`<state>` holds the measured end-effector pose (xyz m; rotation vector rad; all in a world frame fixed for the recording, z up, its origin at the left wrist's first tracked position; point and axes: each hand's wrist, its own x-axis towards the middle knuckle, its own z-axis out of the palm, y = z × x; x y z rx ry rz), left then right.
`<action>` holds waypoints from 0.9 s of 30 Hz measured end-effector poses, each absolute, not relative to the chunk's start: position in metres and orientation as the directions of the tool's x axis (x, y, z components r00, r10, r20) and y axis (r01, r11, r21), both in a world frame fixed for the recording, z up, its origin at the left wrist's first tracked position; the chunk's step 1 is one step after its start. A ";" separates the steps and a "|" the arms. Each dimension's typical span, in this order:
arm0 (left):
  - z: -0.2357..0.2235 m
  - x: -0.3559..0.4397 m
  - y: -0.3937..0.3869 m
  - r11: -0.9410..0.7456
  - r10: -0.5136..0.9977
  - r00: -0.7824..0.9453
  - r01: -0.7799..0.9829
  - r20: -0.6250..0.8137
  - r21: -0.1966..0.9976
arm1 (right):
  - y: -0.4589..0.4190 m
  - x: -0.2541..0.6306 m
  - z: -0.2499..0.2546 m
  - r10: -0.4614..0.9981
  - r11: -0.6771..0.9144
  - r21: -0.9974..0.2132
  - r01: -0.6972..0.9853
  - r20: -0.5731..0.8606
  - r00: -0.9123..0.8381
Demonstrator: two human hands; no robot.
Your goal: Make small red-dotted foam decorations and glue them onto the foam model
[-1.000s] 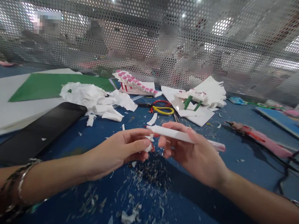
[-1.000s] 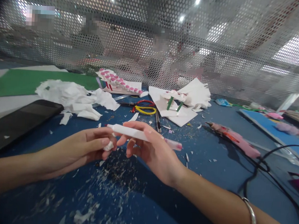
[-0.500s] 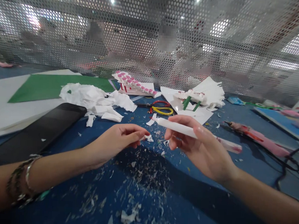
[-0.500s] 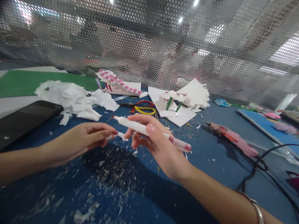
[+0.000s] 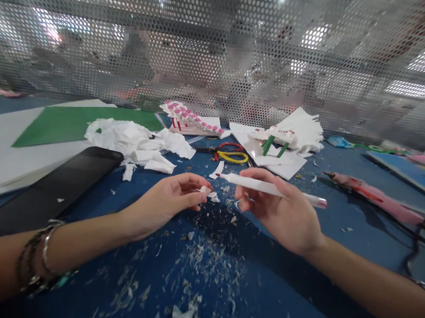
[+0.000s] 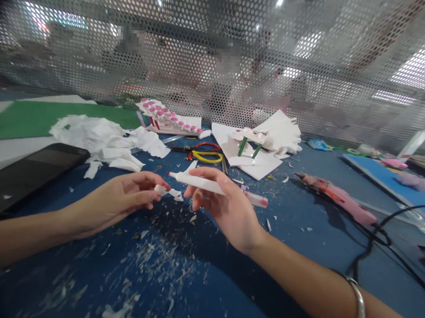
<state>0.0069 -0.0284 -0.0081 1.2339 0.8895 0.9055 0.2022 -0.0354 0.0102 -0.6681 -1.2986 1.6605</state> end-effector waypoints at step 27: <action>-0.014 0.006 -0.026 0.138 0.889 0.440 0.005 -0.126 0.990 | -0.035 0.201 -0.005 0.901 0.348 -0.936 0.054 0.318 -0.294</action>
